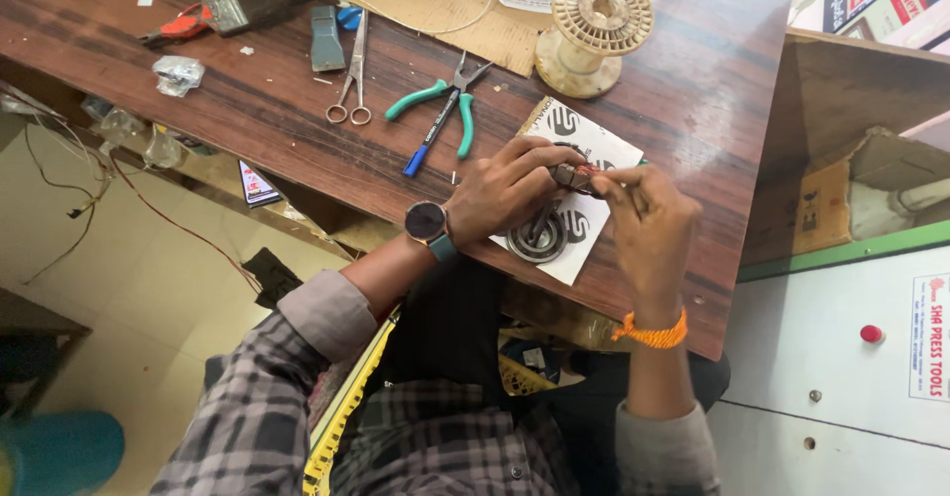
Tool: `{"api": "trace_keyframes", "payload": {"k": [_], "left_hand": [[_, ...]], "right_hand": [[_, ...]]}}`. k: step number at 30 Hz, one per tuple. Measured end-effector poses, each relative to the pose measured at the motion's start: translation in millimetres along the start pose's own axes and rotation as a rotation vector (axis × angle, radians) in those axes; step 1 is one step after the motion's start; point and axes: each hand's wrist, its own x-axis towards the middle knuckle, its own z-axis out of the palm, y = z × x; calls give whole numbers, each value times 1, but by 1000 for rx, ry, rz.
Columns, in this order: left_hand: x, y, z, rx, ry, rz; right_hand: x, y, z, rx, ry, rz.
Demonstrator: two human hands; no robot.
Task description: The person sits at a workbench repairing a small motor assembly. They hold the motor housing with one hand while using a screwdriver with the other to work on its components, repositioning the unit repeatedly on a printed sheet on the bench.
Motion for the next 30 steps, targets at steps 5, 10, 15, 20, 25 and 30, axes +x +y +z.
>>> {"api": "trace_keyframes", "payload": {"k": [5,10,15,20,25,30], "left_hand": [[0,4,-1,-25,25,-22],[-2,5,3,-14,15,-71],[4,12,7,-84,21,-161],[13,16,3,-78,-111,-280],[18,12,-4,-157,-168,-305],[18,12,-7,-216,-194,-299]], "right_hand": [[30,-10,3,-100,-96,-91],[48,-4,11,-205,-155,-28],[55,9,14,-118,-131,37],[44,19,5,-156,-55,153],[12,19,-15,119,-43,210],[-17,19,-6,87,-15,165]]}}
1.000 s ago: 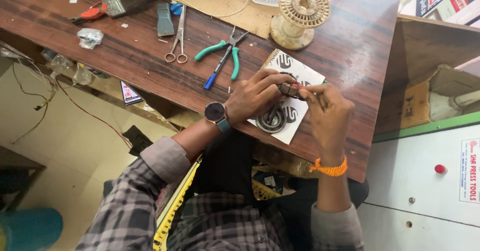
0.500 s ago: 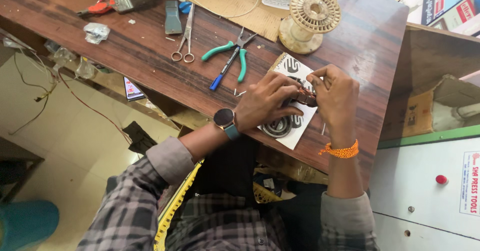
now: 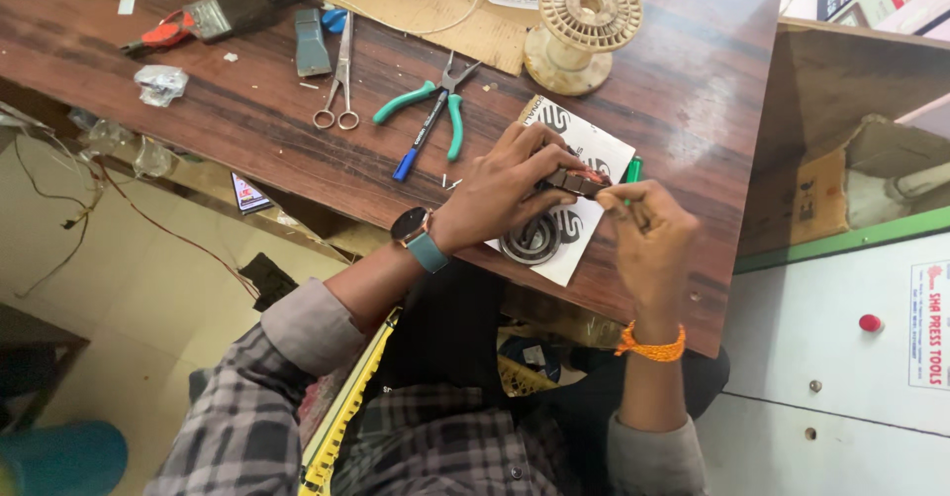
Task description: The person sits at a workbench repairing a small motor assembly. They hold the motor housing with one hand while using a screwdriver with the other to work on its components, repositioning the unit repeatedly on a printed sheet on the bench.
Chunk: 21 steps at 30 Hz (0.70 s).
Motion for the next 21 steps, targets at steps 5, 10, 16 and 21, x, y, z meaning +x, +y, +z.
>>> {"api": "trace_keyframes", "payload": {"k": [5,10,16,21], "left_hand": [[-1,-6,2,25,23,39],[-12,-13,4,161,-8,215],[-15,-21,8,143,30,315],[-14,-21,10,62,134,240]], "right_hand": [[-15,8,20,-180,12,-223],[-36,11,35,-87,-30,-298],[-51,10,33,-50,-43,-337],[-34,5,26,-157,81,-194]]}}
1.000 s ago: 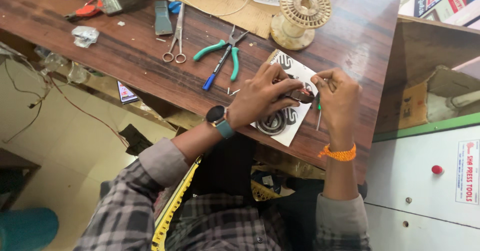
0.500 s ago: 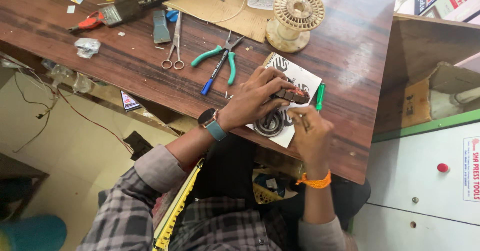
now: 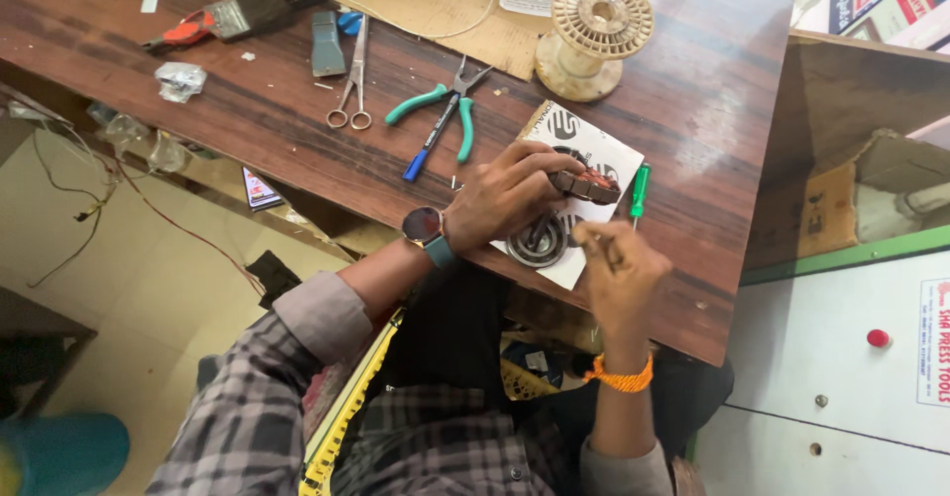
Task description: The person sits at a workbench repairing a small motor assembly. They hold the motor housing with one hand while using a screwdriver with the other to work on its components, repositioning the unit repeatedly on a printed sheet on the bench.
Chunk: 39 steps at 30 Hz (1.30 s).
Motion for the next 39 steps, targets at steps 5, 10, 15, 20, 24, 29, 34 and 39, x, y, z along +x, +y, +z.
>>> {"api": "trace_keyframes", "payload": {"k": [5,10,15,20,24,29,34,39], "left_hand": [[1,4,-1,34,43,-3],[2,8,0,67,84,-3],[1,10,3,62,84,-52],[7,16,7,52,47,-155],[17,19,11,45,-21,-256],[16,22,1,-14,-34,-287],[19,25,-2,-43,-30,-300],[19,24,-2,-52,-17,-282]], "right_hand": [[38,-7,-8,78,-1,41],[74,-14,-8,28,-108,-44],[103,-11,-5,-73,-268,135],[107,-4,-3,-13,-196,115],[92,2,-22,-11,-163,273],[60,0,-34,110,-110,294],[33,2,-26,184,-97,127],[16,9,-6,28,-60,8]]}}
